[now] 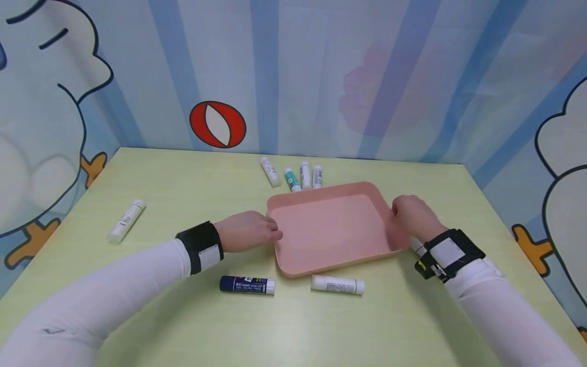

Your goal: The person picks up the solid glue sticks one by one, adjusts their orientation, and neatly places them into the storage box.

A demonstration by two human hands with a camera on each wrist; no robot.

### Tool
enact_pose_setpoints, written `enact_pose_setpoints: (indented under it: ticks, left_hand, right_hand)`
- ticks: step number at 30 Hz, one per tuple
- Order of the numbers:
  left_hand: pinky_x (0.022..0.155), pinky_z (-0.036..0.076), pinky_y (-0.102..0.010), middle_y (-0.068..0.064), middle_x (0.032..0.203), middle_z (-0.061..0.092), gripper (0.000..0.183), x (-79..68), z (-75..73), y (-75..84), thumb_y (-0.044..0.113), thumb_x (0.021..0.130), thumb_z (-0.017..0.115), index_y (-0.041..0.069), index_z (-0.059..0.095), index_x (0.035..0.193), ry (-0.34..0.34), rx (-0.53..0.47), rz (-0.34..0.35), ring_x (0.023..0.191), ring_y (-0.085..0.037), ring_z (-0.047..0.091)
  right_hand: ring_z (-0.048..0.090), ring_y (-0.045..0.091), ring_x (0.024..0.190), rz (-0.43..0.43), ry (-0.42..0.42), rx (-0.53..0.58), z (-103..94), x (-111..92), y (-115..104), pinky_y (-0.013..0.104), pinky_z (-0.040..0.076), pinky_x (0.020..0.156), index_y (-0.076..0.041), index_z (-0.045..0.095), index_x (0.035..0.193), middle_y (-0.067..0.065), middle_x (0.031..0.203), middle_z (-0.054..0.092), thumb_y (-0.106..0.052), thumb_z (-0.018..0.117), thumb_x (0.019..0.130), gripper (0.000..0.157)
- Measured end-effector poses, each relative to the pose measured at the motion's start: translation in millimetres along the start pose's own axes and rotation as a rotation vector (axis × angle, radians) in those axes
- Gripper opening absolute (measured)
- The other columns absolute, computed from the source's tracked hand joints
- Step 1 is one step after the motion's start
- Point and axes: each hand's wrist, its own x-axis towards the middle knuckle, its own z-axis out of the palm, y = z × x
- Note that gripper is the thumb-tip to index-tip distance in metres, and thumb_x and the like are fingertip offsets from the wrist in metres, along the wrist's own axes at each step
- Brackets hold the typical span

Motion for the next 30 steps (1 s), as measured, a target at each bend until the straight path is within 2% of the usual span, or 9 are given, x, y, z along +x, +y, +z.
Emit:
enact_pose_setpoints:
  ticks: [6, 10, 22, 30]
  left_hand:
    - [0.091, 0.050, -0.030, -0.005, 0.111, 0.069, 0.030, -8.6, 3.2, -9.3, 0.008, 0.088, 0.071, 0.009, 0.068, 0.118, 0.022, -0.014, -0.018, 0.099, -0.018, 0.065]
    - [0.091, 0.050, -0.032, -0.006, 0.112, 0.069, 0.029, -12.5, 5.5, -15.2, 0.006, 0.088, 0.070, 0.008, 0.068, 0.118, 0.029, -0.015, -0.032, 0.102, -0.020, 0.065]
    - [0.091, 0.050, -0.036, -0.011, 0.116, 0.068, 0.034, -24.7, 4.7, -22.8, 0.000, 0.085, 0.072, 0.005, 0.068, 0.119, 0.030, 0.019, -0.083, 0.109, -0.026, 0.064]
    - [0.092, 0.049, -0.036, -0.011, 0.118, 0.067, 0.037, -30.5, 7.4, -29.0, 0.002, 0.086, 0.072, 0.005, 0.067, 0.122, 0.030, -0.011, -0.153, 0.111, -0.026, 0.063]
  right_hand:
    - [0.044, 0.020, 0.058, -0.036, -0.001, 0.022, 3.0, -1, -9, 0.030, 0.036, 0.055, -0.003, 0.053, 0.063, 0.004, 0.061, 0.046, 0.006, 0.055, 0.085, 0.023]
    - [0.041, 0.018, 0.054, -0.030, -0.014, 0.045, 3.7, -4, -15, 0.028, 0.035, 0.051, -0.005, 0.050, 0.060, 0.003, 0.058, 0.041, 0.005, 0.055, 0.086, 0.027]
    - [0.054, 0.017, 0.054, 0.003, -0.091, 0.133, 6.5, -12, -30, 0.028, 0.046, 0.051, 0.001, 0.062, 0.071, 0.007, 0.062, 0.057, 0.003, 0.057, 0.089, 0.019]
    - [0.055, 0.016, 0.052, -0.029, -0.085, 0.145, 8.9, -16, -38, 0.028, 0.044, 0.053, -0.001, 0.061, 0.068, 0.006, 0.059, 0.057, 0.000, 0.061, 0.089, 0.021]
